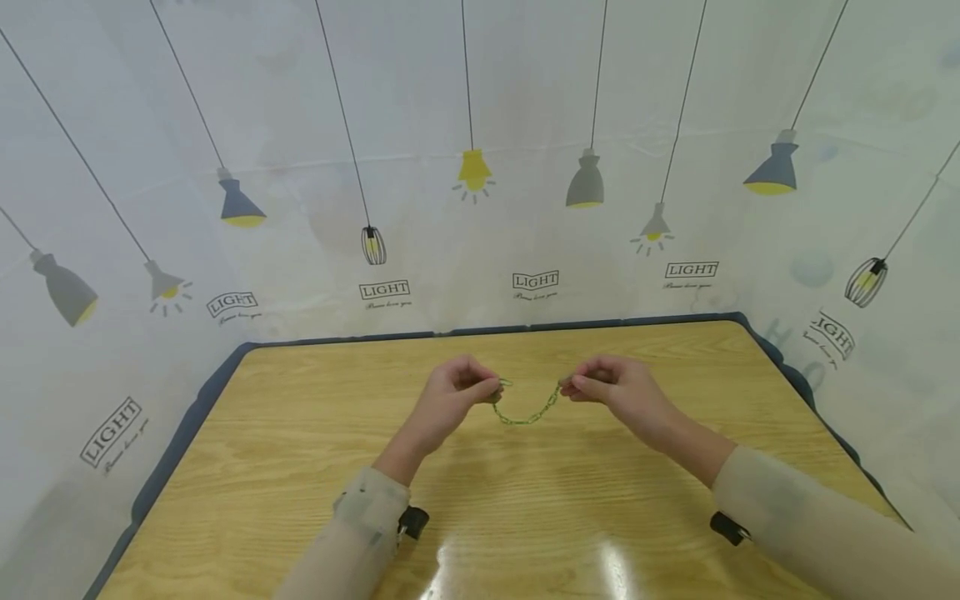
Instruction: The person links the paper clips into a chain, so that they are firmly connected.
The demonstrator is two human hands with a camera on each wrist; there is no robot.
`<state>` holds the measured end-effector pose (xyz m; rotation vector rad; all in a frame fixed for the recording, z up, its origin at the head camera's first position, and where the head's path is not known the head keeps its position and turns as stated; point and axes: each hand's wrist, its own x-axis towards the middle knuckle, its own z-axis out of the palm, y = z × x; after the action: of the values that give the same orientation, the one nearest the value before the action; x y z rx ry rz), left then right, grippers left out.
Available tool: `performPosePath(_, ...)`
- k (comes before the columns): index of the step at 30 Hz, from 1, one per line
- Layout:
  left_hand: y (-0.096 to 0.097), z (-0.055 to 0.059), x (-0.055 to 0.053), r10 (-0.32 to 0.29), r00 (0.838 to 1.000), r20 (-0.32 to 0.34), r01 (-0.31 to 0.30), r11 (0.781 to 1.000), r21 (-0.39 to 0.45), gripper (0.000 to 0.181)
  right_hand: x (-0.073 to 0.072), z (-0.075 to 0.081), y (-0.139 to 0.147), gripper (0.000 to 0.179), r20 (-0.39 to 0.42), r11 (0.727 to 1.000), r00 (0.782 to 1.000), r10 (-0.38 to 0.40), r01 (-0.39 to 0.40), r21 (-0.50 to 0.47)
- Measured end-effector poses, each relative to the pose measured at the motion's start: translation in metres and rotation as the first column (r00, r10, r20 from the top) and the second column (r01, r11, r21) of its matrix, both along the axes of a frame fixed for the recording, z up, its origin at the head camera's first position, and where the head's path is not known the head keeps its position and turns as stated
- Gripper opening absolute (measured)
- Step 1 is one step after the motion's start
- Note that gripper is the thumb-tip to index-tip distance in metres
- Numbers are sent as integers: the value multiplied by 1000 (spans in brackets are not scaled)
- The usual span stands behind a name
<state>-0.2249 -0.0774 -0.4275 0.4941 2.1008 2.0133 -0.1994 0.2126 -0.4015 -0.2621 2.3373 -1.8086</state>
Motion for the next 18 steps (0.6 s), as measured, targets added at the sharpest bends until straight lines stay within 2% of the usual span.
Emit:
performPosePath(9,17,0,0,-49,998,-35,50,999,21,11,-3,2,-19,24,2,995,1000,26,-26,-95)
performPosePath(18,27,2,1,-62,998,-18,62,998,4,10,-5,-1,-28,26,32,993,999,6,-2,-118)
